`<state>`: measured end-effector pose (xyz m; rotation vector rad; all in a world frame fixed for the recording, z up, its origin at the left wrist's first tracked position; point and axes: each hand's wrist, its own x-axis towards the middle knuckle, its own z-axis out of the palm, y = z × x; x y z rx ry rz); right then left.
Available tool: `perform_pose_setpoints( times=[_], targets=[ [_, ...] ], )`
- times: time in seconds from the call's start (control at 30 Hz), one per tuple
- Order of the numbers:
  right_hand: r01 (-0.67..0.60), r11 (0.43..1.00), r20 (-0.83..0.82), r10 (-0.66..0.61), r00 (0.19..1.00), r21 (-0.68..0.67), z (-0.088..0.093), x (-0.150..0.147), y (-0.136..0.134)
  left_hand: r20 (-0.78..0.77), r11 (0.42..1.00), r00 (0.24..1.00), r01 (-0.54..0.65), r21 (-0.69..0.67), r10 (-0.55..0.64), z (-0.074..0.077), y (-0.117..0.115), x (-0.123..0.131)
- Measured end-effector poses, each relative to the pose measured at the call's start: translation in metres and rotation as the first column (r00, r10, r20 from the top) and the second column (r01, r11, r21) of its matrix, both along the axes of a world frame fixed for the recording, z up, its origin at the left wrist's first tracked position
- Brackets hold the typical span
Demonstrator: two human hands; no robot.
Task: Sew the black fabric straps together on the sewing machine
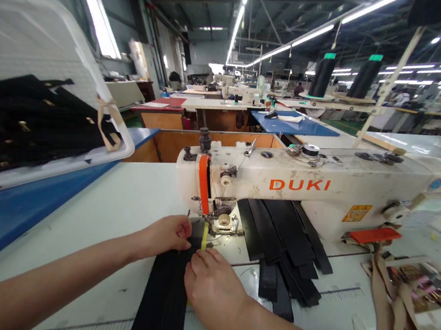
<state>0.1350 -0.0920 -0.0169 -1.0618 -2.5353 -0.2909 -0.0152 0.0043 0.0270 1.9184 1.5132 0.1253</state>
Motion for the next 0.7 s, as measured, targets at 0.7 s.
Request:
perform_pose_setpoints(
  times=[0.7],
  targets=[
    [0.052, 0.998, 0.037, -0.054, 0.998, 0.046, 0.003, 0.020, 0.030, -0.067, 0.989, 0.998, 0.027, 0.145, -0.017, -0.001, 0.030, 0.024]
  ],
)
